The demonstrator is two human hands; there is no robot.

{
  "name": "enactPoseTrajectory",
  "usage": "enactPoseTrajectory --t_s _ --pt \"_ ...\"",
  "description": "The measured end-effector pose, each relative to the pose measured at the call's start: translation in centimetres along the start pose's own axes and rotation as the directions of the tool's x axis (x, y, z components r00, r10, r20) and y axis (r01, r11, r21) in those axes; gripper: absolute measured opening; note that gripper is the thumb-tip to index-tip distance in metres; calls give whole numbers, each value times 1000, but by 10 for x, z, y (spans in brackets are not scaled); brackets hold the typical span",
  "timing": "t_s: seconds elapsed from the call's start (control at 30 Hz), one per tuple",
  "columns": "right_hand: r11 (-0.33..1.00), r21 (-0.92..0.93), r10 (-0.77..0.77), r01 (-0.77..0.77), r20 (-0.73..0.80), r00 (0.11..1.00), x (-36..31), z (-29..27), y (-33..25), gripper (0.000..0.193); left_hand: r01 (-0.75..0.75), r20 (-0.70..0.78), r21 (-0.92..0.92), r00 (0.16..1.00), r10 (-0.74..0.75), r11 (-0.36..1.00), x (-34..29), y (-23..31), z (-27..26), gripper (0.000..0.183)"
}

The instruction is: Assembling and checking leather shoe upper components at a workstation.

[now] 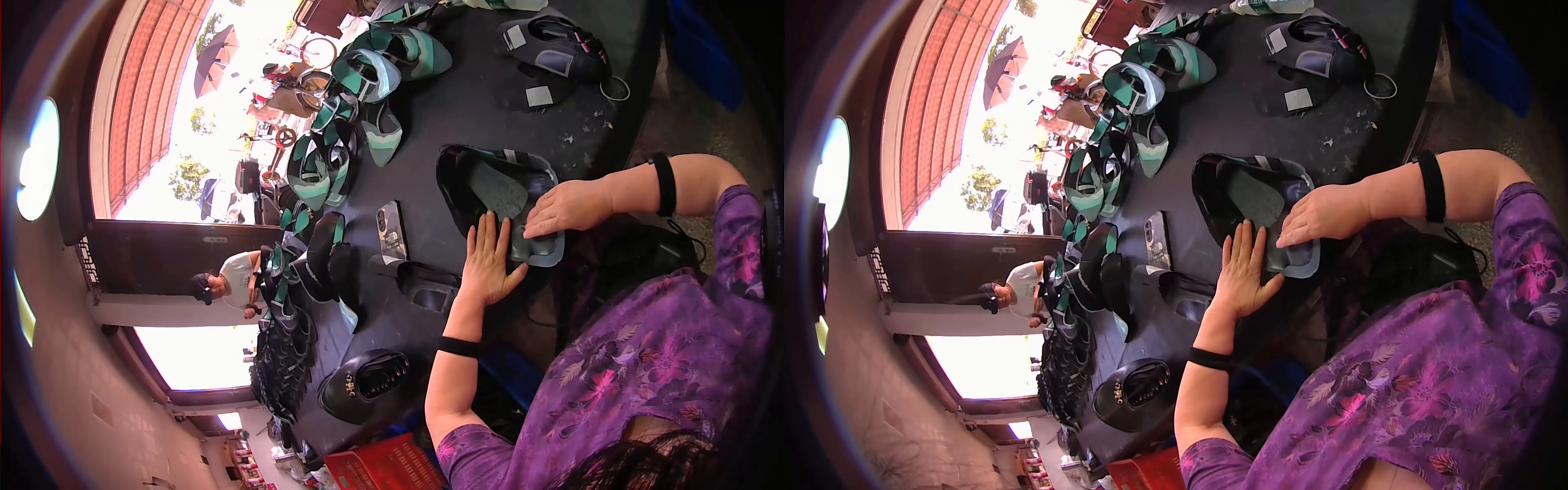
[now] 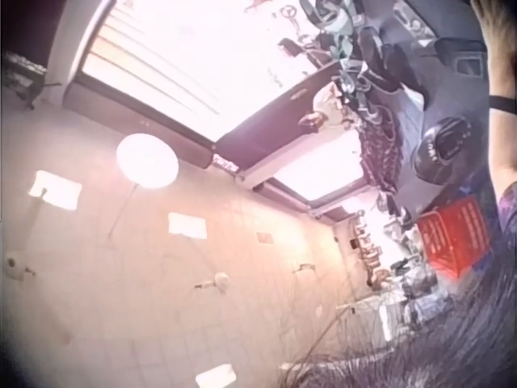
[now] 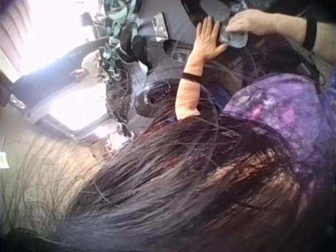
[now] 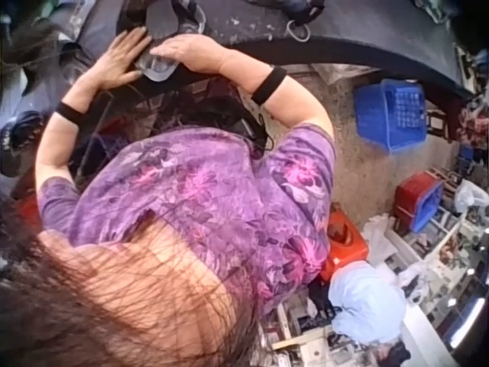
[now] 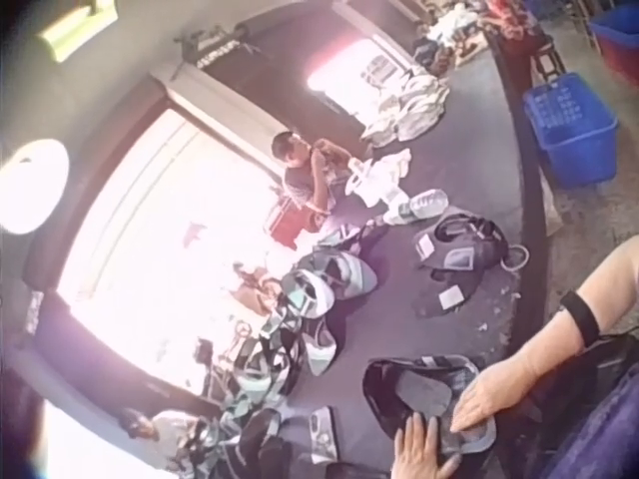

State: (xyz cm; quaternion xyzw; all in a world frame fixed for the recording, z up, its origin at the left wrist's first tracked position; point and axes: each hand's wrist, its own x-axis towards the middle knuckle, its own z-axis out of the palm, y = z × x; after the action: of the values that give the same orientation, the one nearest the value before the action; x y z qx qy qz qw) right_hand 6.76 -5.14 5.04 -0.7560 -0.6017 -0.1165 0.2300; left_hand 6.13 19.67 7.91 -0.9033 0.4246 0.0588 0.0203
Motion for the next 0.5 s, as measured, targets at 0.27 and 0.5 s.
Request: enactPoseTrajectory --t_s 0.27,0.5 --pt "912 -400 50 -86 -101 994 21 28 -28 30 74 23 34 997 -75 997 -5 9 -3 88" --pt "997 -25 -69 75 186 980 29 3 -7 19 88 1 -86 996 -88 992 -8 15 -10 93"
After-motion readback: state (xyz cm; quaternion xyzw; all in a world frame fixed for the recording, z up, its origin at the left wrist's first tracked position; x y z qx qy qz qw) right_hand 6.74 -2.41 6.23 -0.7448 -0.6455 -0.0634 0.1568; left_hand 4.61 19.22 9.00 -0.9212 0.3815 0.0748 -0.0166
